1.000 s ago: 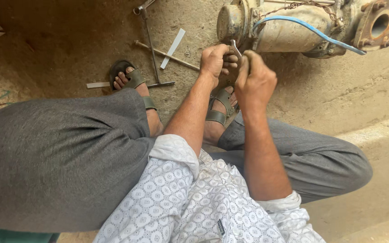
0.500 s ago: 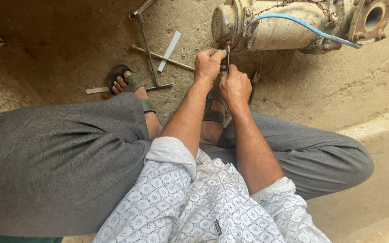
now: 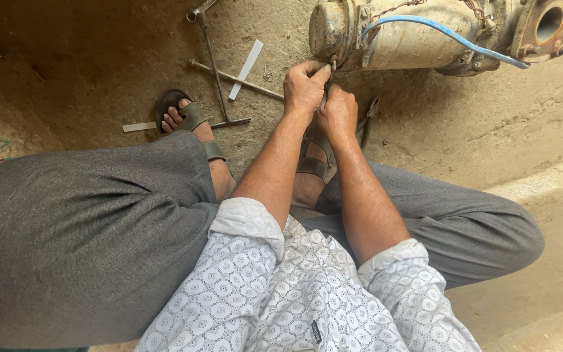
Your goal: The person sits on the floor and uses a T-handle wrench and a standard wrench to loosen and remove bolts from a cylindrical electric motor. They reposition the motor and continue to remove fasteners from different sides.
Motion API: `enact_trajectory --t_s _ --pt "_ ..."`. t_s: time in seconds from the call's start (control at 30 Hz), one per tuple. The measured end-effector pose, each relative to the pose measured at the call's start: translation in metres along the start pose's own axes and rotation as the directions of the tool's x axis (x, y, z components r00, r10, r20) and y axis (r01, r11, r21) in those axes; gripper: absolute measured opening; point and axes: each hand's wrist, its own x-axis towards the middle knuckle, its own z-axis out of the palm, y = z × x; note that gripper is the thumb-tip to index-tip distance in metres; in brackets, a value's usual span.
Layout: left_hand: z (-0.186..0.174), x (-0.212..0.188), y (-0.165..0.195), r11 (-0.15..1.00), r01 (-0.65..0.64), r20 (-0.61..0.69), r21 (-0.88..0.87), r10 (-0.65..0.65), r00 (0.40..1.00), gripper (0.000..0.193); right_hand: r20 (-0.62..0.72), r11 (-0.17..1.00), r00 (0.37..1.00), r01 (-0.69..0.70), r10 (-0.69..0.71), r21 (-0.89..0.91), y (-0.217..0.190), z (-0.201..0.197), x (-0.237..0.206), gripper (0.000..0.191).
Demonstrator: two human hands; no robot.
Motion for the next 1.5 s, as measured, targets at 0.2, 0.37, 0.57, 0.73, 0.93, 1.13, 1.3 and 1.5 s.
enact_trajectory --t_s 0.2,0.37,0.57,0.73,0.93,1.13,1.3,1.5 --pt "0.000 -0.002 0.007 0.998 -0.056 -0.009 0.008 0.056 0.998 0.023 0.016 0.999 1.000 0.009 -0.010 0.046 -0.004 -0.008 0.003 0.023" --pt "-0.001 0.000 0.014 0.993 0.036 0.032 -0.111 -0.032 0.999 0.022 0.113 0.976 0.986 -0.102 0.125 -0.190 -0.026 -0.051 -0.007 0.029" --pt "0.005 -0.002 0.016 0.902 0.110 0.143 -0.417 -0.054 0.988 0.023 0.093 0.953 0.988 -0.091 0.122 -0.290 -0.059 -0.109 0.020 0.023" --pt "0.001 -0.005 0.021 0.903 0.170 0.134 -0.395 -0.127 0.983 0.029 -0.104 0.923 0.975 0.149 -0.198 -0.355 -0.075 -0.128 0.024 0.018" --pt "-0.008 -0.006 0.022 0.820 0.308 0.190 -0.482 -0.246 0.951 0.028 -0.384 0.989 0.920 0.122 -0.079 0.087 -0.064 -0.087 -0.051 0.021" --pt "-0.005 -0.005 0.013 0.919 0.216 0.117 -0.331 -0.187 0.975 0.017 -0.136 0.993 0.990 -0.058 0.043 -0.105 -0.031 -0.049 -0.043 0.021" --pt "-0.003 -0.002 0.012 0.959 0.118 0.081 -0.258 -0.100 0.992 0.018 -0.114 0.992 0.991 -0.075 0.063 -0.102 -0.021 -0.030 -0.035 0.023" --pt "0.000 -0.004 0.008 0.984 -0.015 0.009 -0.176 0.017 1.000 0.020 -0.126 0.996 0.990 -0.068 0.061 -0.059 -0.014 -0.003 -0.015 0.025"
